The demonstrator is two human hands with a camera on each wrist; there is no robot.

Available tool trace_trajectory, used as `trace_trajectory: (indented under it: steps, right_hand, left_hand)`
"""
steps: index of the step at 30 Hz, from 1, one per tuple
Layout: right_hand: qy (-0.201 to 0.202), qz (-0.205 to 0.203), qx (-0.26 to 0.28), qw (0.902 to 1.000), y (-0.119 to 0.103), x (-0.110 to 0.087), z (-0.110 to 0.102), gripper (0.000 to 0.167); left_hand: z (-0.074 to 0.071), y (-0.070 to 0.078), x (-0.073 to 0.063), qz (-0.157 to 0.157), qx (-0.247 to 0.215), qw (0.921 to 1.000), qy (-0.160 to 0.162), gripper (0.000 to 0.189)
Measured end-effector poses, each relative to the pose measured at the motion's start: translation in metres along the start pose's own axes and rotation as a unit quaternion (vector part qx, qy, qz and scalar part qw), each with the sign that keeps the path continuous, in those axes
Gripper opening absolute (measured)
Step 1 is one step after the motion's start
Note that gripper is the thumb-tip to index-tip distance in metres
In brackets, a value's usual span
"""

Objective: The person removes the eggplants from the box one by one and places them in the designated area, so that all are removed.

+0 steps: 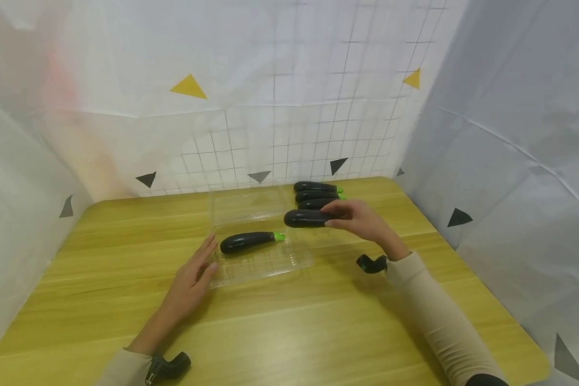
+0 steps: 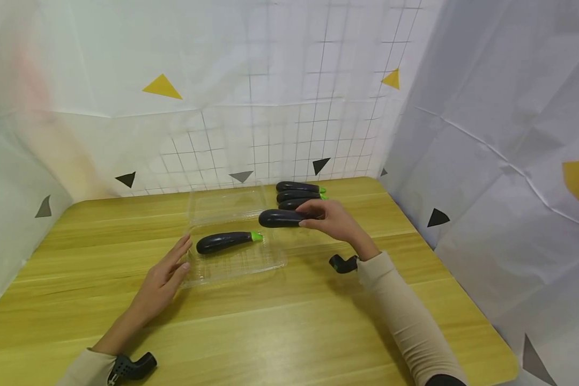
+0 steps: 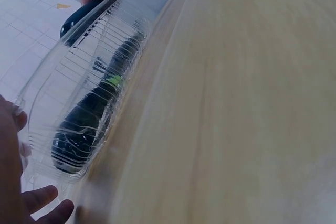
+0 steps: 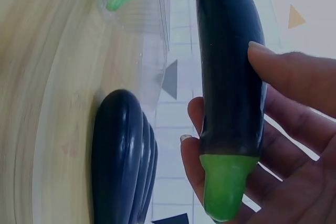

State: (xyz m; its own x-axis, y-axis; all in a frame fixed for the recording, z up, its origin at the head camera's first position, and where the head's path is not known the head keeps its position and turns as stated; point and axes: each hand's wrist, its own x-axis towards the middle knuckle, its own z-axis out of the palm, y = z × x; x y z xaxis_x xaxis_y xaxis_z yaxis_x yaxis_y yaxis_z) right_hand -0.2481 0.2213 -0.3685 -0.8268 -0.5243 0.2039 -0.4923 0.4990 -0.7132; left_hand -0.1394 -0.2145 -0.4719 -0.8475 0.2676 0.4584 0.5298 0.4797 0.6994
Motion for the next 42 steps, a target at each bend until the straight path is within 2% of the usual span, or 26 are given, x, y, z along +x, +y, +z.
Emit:
trace_trajectory:
  steps: [14, 25, 42]
  right_hand:
    - [0.001, 0.033, -0.013, 0.9994, 0.015, -0.002, -0.011, 0.034]
    - [-0.006, 0.027, -0.023, 0.9994, 0.033, -0.004, -0.014, 0.033]
    - [-0.013, 0.051, -0.026, 0.9983, 0.060, -0.004, -0.015, 0.034]
  left_hand:
    - [0.000, -0.002, -0.001, 0.004, -0.005, 1.0000, -0.001, 0.053]
    - [0.000, 0.000, -0.001, 0.003, -0.004, 1.0000, -0.005, 0.052]
    - [0.000, 0.000, 0.000, 0.004, 0.001, 1.0000, -0.001, 0.052]
